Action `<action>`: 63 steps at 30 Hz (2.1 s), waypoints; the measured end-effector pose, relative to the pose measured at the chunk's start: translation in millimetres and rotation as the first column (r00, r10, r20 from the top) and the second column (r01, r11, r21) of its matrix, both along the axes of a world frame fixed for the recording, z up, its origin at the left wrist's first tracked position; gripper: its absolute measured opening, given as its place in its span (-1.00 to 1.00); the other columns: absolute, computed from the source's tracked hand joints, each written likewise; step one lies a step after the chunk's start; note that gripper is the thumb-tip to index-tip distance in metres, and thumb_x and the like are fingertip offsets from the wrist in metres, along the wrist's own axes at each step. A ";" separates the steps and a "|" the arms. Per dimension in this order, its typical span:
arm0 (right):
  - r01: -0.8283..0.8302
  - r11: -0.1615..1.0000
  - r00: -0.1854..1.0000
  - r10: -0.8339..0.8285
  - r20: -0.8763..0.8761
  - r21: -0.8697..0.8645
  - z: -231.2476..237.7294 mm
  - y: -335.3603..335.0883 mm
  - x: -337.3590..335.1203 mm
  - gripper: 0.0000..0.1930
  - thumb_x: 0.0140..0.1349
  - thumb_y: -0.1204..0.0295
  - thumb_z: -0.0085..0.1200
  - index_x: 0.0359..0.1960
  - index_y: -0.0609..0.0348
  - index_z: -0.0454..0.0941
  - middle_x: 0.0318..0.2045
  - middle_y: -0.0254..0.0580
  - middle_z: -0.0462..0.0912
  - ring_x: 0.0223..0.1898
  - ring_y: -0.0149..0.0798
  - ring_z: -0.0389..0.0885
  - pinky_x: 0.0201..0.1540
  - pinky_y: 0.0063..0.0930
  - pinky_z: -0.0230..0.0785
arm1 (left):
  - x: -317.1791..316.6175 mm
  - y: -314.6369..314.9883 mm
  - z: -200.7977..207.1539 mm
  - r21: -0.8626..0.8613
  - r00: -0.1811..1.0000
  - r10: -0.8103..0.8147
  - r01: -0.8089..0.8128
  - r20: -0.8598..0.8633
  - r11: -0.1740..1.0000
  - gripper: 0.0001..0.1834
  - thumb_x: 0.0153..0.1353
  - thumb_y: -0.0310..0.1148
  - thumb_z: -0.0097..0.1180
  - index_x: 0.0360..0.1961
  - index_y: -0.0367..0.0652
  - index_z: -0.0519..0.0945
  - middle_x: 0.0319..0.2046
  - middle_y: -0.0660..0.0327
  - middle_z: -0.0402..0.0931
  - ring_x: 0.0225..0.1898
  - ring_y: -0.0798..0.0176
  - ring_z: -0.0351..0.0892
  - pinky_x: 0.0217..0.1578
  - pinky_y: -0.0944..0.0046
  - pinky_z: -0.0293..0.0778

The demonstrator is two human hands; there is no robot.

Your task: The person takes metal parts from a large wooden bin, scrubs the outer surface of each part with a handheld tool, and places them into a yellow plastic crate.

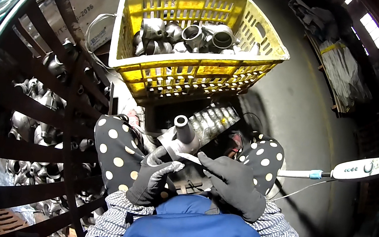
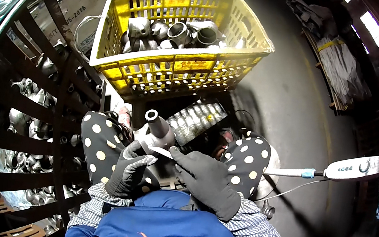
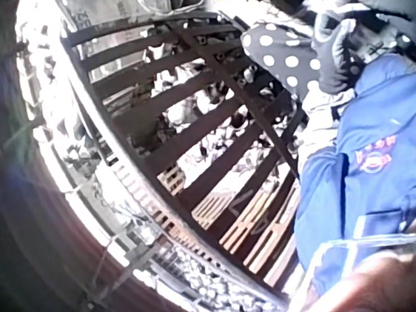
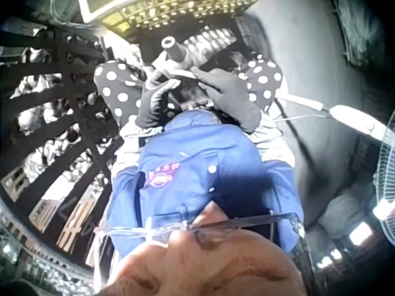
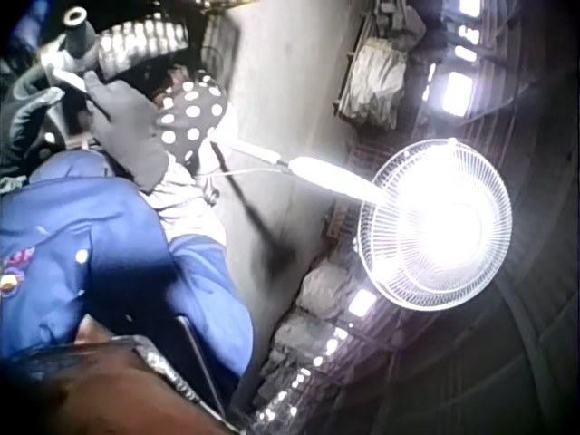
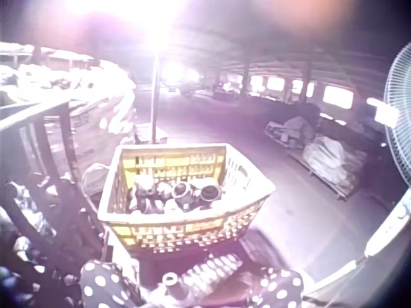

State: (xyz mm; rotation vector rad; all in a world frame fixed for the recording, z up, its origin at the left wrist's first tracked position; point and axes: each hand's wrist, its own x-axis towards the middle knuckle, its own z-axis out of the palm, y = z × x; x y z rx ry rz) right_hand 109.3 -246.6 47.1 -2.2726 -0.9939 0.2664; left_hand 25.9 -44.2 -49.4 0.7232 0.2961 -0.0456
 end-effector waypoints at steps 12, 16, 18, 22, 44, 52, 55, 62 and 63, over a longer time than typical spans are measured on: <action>-0.022 0.992 0.983 0.043 0.176 -0.121 0.1 4.7 2.8 -0.57 0.13 0.29 0.10 0.09 -0.10 0.50 -0.54 -0.35 0.46 -0.48 -0.27 0.53 -0.51 -0.34 0.33 | 5.1 -7.5 11.7 0.081 0.998 0.034 -0.038 0.048 0.996 -0.61 0.17 -0.58 0.16 0.04 -0.42 0.43 -0.24 0.15 0.59 -0.25 0.37 0.61 -0.14 0.44 0.54; -0.037 0.984 0.978 0.072 0.196 -0.175 -2.7 5.2 3.9 -0.58 0.13 0.29 0.09 0.09 -0.13 0.50 -0.54 -0.34 0.46 -0.49 -0.28 0.53 -0.53 -0.33 0.31 | 3.5 -6.2 8.6 0.080 0.999 0.036 -0.039 0.035 0.996 -0.63 0.18 -0.58 0.16 0.02 -0.42 0.44 -0.25 0.16 0.59 -0.25 0.38 0.61 -0.14 0.44 0.54; -0.038 0.977 0.982 0.077 0.175 -0.212 -2.7 5.1 3.1 -0.59 0.14 0.29 0.08 0.08 -0.14 0.50 -0.54 -0.34 0.46 -0.49 -0.27 0.53 -0.52 -0.32 0.31 | 2.5 -3.9 4.2 0.102 0.999 0.024 -0.027 0.029 0.994 -0.63 0.18 -0.57 0.16 0.01 -0.43 0.44 -0.25 0.16 0.59 -0.24 0.38 0.61 -0.14 0.45 0.54; -0.061 0.982 0.992 0.080 0.099 -0.179 -1.5 1.2 5.8 -0.59 0.15 0.28 0.08 0.09 -0.17 0.50 -0.53 -0.32 0.47 -0.48 -0.25 0.54 -0.51 -0.31 0.33 | 3.5 -3.6 6.9 0.105 0.999 0.030 -0.031 0.015 0.994 -0.64 0.18 -0.57 0.17 0.01 -0.42 0.45 -0.25 0.15 0.59 -0.23 0.37 0.61 -0.15 0.44 0.55; -0.012 1.000 1.000 0.012 0.025 0.023 -7.6 -0.7 9.4 -0.48 0.01 0.56 0.11 0.08 -0.16 0.54 -0.52 -0.24 0.52 -0.51 -0.24 0.54 -0.46 -0.41 0.37 | 4.3 -10.0 13.4 0.146 0.998 0.056 -0.054 -0.011 0.988 -0.64 0.13 -0.59 0.18 -0.03 -0.41 0.46 -0.29 0.14 0.61 -0.31 0.37 0.64 -0.21 0.45 0.57; -0.053 0.997 0.998 0.055 0.029 -0.062 -1.0 -2.9 8.5 -0.54 0.06 0.55 0.12 0.06 -0.11 0.56 -0.54 -0.23 0.52 -0.52 -0.24 0.52 -0.46 -0.42 0.36 | 1.5 -4.0 2.3 0.159 1.000 -0.011 0.009 0.010 0.987 -0.59 0.18 -0.56 0.18 0.06 -0.39 0.43 -0.17 0.15 0.57 -0.17 0.38 0.58 -0.09 0.42 0.53; -0.018 1.000 1.000 0.018 -0.012 -0.014 -4.6 -0.6 8.3 -0.52 0.04 0.58 0.10 0.06 -0.12 0.56 -0.54 -0.21 0.52 -0.52 -0.23 0.52 -0.46 -0.42 0.36 | 2.9 -9.6 6.3 0.155 0.999 0.043 -0.045 0.019 0.987 -0.60 0.17 -0.60 0.15 0.04 -0.45 0.40 -0.23 0.09 0.59 -0.25 0.29 0.65 -0.18 0.39 0.59; -0.081 0.993 0.995 0.076 -0.066 -0.087 0.2 -5.1 12.3 -0.57 0.12 0.54 0.12 0.08 -0.02 0.54 -0.47 -0.16 0.59 -0.48 -0.27 0.57 -0.39 -0.45 0.40 | 1.3 -7.1 4.3 0.192 0.999 0.017 -0.022 0.030 0.981 -0.65 0.19 -0.58 0.14 0.00 -0.44 0.43 -0.24 0.12 0.58 -0.21 0.32 0.62 -0.13 0.40 0.56; -0.064 0.998 0.984 0.059 -0.166 -0.022 -1.4 -7.2 13.3 -0.59 0.15 0.48 0.12 0.08 -0.01 0.53 -0.38 -0.16 0.61 -0.38 -0.25 0.59 -0.31 -0.44 0.42 | 2.1 -6.6 4.6 0.219 1.000 0.008 -0.015 0.029 0.976 -0.66 0.19 -0.56 0.14 -0.01 -0.43 0.44 -0.24 0.14 0.58 -0.21 0.33 0.61 -0.12 0.39 0.55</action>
